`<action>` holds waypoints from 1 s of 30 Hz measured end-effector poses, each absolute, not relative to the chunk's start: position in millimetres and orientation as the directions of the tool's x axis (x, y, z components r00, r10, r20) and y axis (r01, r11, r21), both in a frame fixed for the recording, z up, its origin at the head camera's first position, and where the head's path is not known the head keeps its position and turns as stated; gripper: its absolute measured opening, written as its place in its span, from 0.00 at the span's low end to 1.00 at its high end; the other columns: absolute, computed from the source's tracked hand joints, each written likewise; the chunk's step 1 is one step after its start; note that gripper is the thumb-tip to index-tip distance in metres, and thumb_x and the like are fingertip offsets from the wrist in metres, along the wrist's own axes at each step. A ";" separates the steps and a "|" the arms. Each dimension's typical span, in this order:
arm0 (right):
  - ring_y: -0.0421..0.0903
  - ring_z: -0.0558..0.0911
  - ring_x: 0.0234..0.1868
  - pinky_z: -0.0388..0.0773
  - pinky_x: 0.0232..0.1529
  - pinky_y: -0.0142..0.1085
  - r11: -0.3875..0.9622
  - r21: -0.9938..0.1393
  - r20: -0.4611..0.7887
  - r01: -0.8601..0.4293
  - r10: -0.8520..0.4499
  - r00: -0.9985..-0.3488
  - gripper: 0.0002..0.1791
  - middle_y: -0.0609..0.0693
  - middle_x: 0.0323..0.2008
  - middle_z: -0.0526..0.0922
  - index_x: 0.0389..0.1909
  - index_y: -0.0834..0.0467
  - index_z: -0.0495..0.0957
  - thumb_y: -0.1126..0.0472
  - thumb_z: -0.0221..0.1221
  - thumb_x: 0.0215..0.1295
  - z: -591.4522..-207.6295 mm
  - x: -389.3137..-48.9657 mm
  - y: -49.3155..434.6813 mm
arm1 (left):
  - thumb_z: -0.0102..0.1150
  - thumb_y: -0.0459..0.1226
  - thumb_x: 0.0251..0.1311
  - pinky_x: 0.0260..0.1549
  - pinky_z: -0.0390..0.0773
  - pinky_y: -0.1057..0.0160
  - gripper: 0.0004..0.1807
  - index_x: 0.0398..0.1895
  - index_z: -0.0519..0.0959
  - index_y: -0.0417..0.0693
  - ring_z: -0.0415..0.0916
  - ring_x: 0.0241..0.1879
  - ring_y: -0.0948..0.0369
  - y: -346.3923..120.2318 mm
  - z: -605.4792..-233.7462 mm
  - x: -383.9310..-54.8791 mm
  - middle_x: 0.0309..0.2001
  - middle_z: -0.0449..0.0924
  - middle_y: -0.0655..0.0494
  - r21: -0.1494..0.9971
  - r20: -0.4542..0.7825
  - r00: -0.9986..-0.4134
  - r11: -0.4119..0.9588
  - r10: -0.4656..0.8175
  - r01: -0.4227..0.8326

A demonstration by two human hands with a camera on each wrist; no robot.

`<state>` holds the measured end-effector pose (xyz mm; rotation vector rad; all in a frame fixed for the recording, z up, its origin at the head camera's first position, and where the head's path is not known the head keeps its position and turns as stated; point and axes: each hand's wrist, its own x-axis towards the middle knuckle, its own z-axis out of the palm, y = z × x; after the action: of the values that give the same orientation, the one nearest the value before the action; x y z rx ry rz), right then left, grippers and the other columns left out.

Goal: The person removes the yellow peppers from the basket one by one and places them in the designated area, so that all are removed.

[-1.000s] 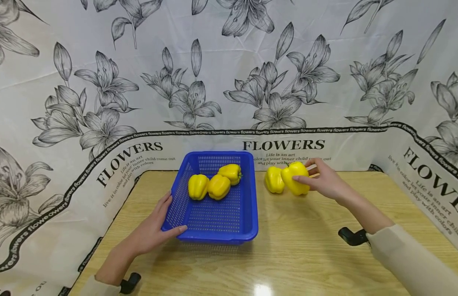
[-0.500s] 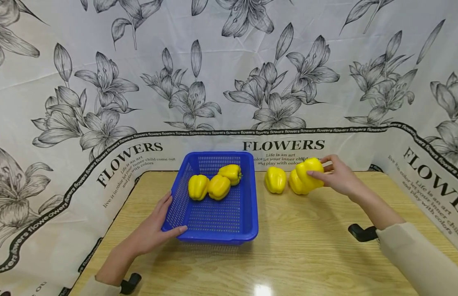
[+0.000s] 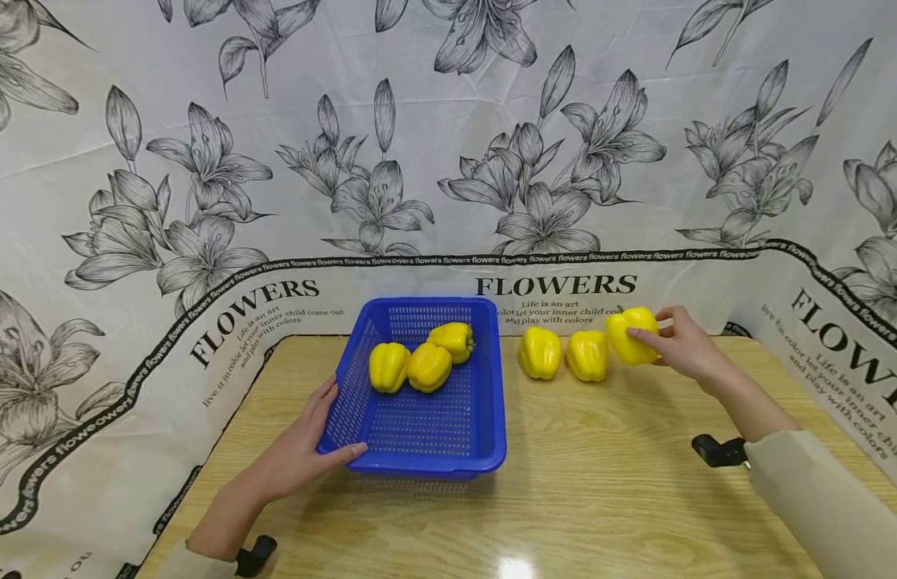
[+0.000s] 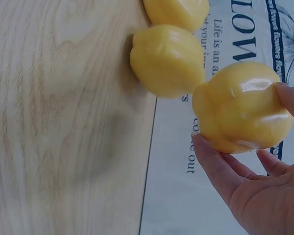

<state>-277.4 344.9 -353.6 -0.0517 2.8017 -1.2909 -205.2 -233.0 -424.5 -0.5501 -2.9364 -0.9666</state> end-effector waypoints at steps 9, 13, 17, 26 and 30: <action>0.76 0.70 0.62 0.84 0.51 0.49 0.635 -0.772 -0.068 0.042 -0.017 -0.998 0.49 0.86 0.64 0.57 0.72 0.79 0.39 0.41 0.49 0.79 -369.9 -286.8 364.6 | 0.63 0.62 0.63 0.67 0.62 0.32 0.58 0.84 0.40 0.51 0.51 0.77 0.39 -233.6 -425.6 -205.5 0.84 0.34 0.52 0.574 0.108 -0.939 0.751 0.326 0.327; 0.76 0.69 0.64 0.84 0.52 0.51 0.627 -0.776 -0.084 0.071 0.008 -0.996 0.50 0.87 0.66 0.55 0.72 0.80 0.39 0.40 0.48 0.78 -378.2 -292.2 371.5 | 0.63 0.62 0.63 0.67 0.62 0.32 0.58 0.84 0.41 0.51 0.51 0.77 0.39 -233.4 -424.8 -205.1 0.84 0.35 0.51 0.573 0.105 -0.941 0.753 0.323 0.323; 0.76 0.68 0.64 0.83 0.52 0.52 0.627 -0.773 -0.099 0.099 0.035 -0.994 0.51 0.86 0.65 0.56 0.72 0.80 0.40 0.39 0.48 0.78 -387.7 -297.8 377.4 | 0.62 0.64 0.62 0.67 0.62 0.32 0.59 0.84 0.41 0.50 0.51 0.77 0.38 -233.2 -424.2 -204.7 0.83 0.35 0.50 0.573 0.101 -0.941 0.755 0.322 0.320; 0.73 0.68 0.61 0.82 0.53 0.54 0.643 -0.749 -0.130 0.163 0.100 -0.987 0.50 0.82 0.64 0.56 0.73 0.81 0.41 0.40 0.47 0.78 -406.3 -305.7 387.0 | 0.63 0.62 0.63 0.67 0.62 0.32 0.58 0.84 0.40 0.51 0.51 0.77 0.39 -233.5 -425.0 -205.2 0.83 0.35 0.51 0.572 0.115 -0.937 0.750 0.329 0.333; 0.73 0.67 0.61 0.80 0.56 0.55 0.657 -0.731 -0.140 0.184 0.119 -0.983 0.51 0.83 0.65 0.54 0.72 0.81 0.42 0.39 0.47 0.78 -410.9 -308.4 389.0 | 0.63 0.62 0.63 0.67 0.62 0.32 0.58 0.84 0.41 0.51 0.51 0.77 0.39 -233.6 -424.9 -205.1 0.83 0.35 0.51 0.572 0.120 -0.936 0.747 0.332 0.338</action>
<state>-308.4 389.0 -410.9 0.2557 2.7867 -1.2422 -205.1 -233.6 -424.9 -0.5608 -2.9265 -0.9619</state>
